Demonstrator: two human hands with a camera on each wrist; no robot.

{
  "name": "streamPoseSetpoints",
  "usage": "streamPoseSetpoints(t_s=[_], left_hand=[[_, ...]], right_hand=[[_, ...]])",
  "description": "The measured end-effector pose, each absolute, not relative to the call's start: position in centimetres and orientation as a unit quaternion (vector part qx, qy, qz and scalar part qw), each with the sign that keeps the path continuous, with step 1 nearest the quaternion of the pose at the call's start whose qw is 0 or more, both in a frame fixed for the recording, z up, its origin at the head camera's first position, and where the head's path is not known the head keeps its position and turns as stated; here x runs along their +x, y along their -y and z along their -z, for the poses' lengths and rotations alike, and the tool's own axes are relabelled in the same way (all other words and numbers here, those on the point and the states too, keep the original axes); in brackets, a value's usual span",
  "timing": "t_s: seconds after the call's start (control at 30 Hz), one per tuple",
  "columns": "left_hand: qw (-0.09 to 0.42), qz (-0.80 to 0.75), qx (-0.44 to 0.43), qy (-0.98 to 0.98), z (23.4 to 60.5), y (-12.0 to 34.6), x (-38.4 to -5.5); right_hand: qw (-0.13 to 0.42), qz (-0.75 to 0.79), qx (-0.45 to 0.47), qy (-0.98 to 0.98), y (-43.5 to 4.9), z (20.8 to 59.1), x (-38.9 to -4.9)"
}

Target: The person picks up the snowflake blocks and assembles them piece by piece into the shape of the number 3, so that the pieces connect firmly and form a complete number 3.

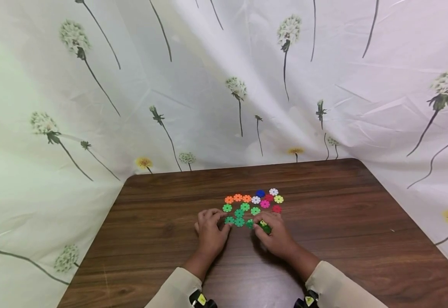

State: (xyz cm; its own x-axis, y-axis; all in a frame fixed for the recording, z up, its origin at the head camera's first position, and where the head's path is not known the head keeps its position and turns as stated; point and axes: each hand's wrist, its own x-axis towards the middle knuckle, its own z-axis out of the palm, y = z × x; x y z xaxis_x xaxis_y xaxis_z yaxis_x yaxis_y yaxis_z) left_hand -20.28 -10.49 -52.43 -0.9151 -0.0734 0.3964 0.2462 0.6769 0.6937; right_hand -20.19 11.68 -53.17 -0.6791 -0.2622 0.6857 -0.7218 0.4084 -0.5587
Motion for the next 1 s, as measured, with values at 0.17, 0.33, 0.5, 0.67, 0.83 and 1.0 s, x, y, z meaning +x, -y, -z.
streamPoseSetpoints(t_s=[0.17,0.33,0.5,0.67,0.83,1.0], left_hand=[[0.164,0.36,-0.037,0.918,52.43,10.48,-20.45],[0.134,0.346,-0.038,0.928,52.5,10.48,-20.54],[0.122,0.354,-0.024,0.927,52.49,10.53,-20.68],[0.102,0.362,-0.008,0.926,52.33,10.63,-20.75],[0.111,0.377,-0.001,0.92,52.35,10.69,-20.64],[0.131,0.406,-0.001,0.904,52.52,10.73,-20.62]], right_hand=[[0.251,-0.445,0.307,0.803,-11.62,53.02,-20.23],[0.242,-0.446,0.305,0.806,-11.64,52.83,-20.14],[0.239,-0.436,0.303,0.813,-11.68,52.72,-20.11],[0.227,-0.44,0.307,0.813,-11.69,52.7,-20.0],[0.218,-0.449,0.302,0.812,-11.61,52.65,-19.75],[0.23,-0.452,0.302,0.807,-11.55,52.9,-19.72]])
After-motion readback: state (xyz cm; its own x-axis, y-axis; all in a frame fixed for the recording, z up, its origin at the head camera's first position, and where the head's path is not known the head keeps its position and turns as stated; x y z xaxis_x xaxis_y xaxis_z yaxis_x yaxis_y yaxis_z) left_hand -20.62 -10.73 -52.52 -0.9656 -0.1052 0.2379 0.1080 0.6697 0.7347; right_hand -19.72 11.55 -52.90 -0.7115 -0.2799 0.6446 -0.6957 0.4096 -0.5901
